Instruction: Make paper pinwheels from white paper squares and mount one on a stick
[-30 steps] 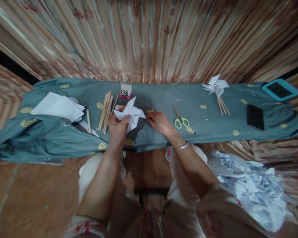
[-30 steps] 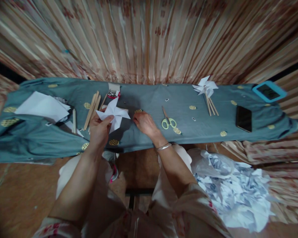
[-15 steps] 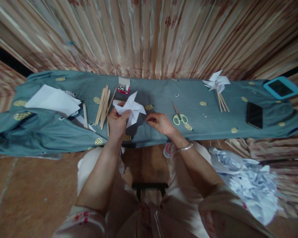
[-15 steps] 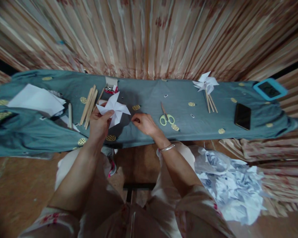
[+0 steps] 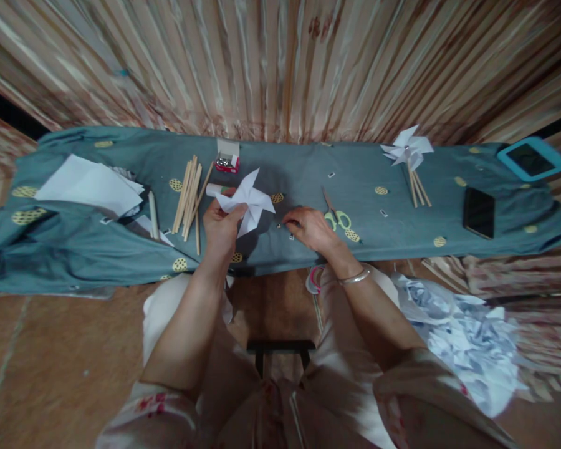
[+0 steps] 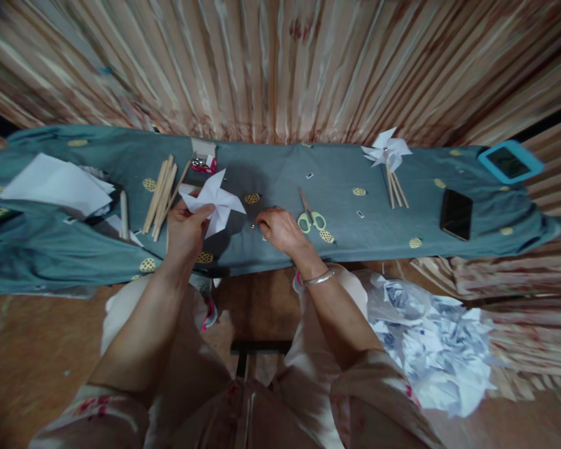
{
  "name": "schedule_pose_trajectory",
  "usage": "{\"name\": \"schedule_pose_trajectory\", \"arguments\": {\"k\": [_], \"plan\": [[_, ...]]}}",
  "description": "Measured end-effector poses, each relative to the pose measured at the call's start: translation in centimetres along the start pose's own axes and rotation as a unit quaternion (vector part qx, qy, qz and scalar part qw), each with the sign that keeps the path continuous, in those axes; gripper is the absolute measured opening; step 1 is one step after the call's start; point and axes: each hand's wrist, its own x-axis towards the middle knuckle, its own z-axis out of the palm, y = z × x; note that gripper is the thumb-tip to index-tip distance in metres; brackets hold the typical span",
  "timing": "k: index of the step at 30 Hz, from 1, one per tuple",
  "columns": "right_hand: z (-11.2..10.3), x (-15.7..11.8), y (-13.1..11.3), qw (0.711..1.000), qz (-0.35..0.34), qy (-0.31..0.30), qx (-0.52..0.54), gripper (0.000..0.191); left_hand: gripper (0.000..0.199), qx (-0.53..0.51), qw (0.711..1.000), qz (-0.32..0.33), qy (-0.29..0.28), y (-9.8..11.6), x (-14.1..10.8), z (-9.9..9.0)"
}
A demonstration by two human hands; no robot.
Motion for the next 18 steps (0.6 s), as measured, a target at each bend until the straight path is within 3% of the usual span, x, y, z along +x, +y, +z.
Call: {"name": "schedule_pose_trajectory", "arguments": {"k": [4, 18], "plan": [[-0.3, -0.1, -0.7, 1.000, 0.028, 0.000, 0.012, 0.023, 0.038, 0.000, 1.000, 0.002, -0.005, -0.2, 0.0, 0.1], [0.1, 0.4, -1.8, 0.998, 0.016, -0.051, -0.041, 0.022, 0.041, 0.015, 1.000, -0.015, 0.000, -0.5, -0.2, 0.4]]}}
